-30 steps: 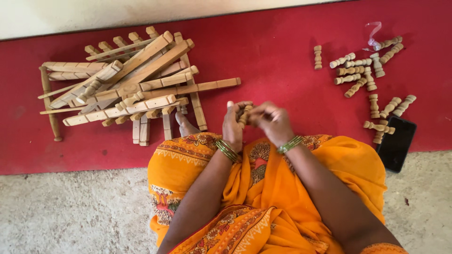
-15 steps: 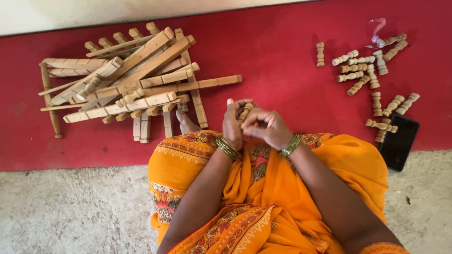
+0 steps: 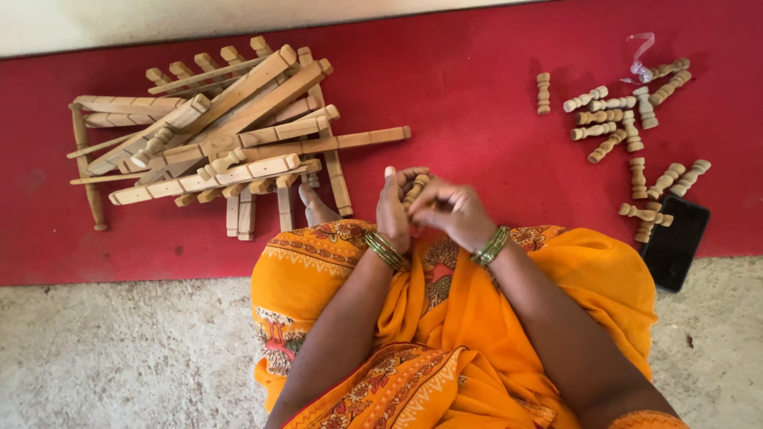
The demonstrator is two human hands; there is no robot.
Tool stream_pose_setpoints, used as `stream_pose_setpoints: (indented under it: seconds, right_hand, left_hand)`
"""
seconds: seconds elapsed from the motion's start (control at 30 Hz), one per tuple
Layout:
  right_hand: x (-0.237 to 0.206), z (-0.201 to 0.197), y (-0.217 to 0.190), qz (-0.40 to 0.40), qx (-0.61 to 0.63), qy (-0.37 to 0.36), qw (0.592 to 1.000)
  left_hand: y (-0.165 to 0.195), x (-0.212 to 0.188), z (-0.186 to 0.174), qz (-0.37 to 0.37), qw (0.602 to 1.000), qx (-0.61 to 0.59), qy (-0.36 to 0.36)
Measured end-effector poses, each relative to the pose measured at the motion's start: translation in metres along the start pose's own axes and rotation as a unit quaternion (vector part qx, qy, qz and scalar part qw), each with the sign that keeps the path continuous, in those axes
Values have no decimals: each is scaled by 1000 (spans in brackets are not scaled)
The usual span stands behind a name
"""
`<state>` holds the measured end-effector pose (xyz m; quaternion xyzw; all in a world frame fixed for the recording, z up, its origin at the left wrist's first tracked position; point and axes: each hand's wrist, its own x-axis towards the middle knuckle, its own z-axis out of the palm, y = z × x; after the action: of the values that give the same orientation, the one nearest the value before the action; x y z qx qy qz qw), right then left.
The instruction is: The person sits on the floor and assembles small wooden components by hand, fitting turned wooden pegs into holes in wooden bars and pressing the joints together. They pick pieces one at a time from piles on the mat and set assembled bars onto a growing stack of completed frames.
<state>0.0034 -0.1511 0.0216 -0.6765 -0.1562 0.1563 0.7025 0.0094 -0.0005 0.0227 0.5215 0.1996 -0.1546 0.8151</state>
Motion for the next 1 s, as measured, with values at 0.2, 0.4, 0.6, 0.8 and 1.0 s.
stream_pose_setpoints:
  seconds: [0.2, 0.4, 0.6, 0.8, 1.0]
  right_hand:
    - [9, -9, -10, 128, 97, 224, 961]
    - [0, 1, -8, -97, -57, -18, 993]
    - [9, -12, -12, 117, 87, 240, 960]
    - [0, -1, -15, -31, 4, -32, 999]
    - [14, -20, -7, 81, 129, 298, 942]
  left_hand:
    - [-2, -1, 4, 62, 996, 51, -42]
    - [2, -2, 1, -21, 999, -48, -2]
    - [-3, -1, 4, 63, 996, 52, -42]
    - [3, -2, 2, -1, 999, -37, -21]
    - [1, -2, 3, -21, 994, -78, -68]
